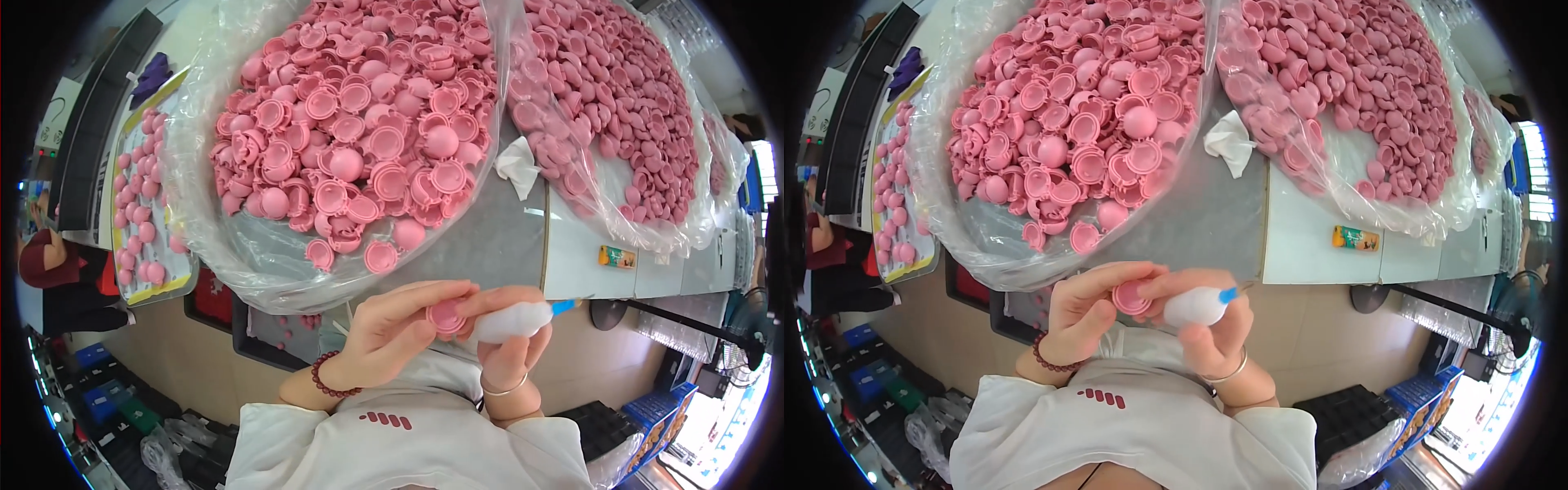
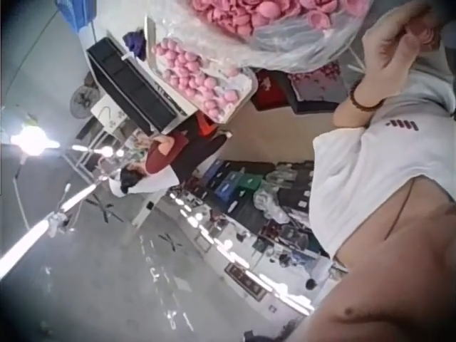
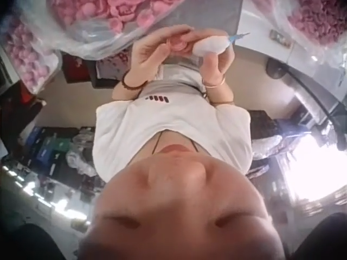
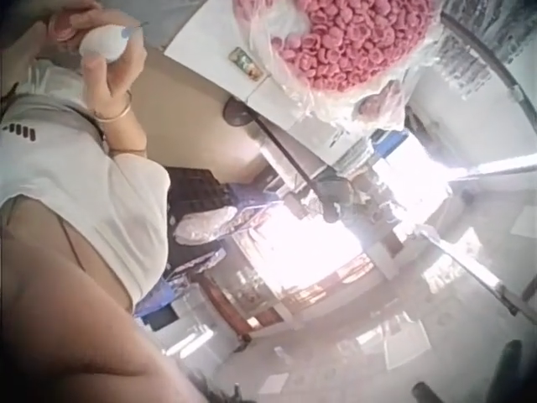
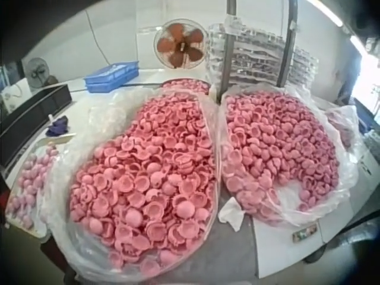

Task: Applying glue to small pink plastic parts and joining them together in a factory setting.

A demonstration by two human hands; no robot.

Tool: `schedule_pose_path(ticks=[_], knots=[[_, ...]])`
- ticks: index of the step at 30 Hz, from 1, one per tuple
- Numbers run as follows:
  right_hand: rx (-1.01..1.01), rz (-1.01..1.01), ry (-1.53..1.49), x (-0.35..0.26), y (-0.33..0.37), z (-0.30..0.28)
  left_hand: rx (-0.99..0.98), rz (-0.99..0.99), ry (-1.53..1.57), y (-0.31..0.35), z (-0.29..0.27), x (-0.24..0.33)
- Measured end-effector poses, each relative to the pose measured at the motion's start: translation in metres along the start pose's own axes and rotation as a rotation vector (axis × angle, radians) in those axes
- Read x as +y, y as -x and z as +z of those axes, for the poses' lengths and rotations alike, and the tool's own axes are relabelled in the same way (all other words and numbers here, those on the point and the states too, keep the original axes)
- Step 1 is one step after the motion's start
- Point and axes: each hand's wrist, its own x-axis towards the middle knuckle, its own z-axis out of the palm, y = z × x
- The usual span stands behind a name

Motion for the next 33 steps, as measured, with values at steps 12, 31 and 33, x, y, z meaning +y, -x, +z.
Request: schedule_pose_path(ticks=[12, 31, 33], knots=[[0.051, -0.096, 0.205, -0.003, -0.002, -0.007, -0.002, 0.104, -0.167, -0.001, 0.0, -0.011], [-0.049, -0.745, 0.61, -0.017, -0.009, -0.027, 0.02, 0.02, 0.043, 0.002, -0.003, -0.018], [-0.054, -0.736, 0.644, -0.018, -0.01, -0.027, 0.018, 0.021, 0.025, 0.002, -0.003, -0.018]])
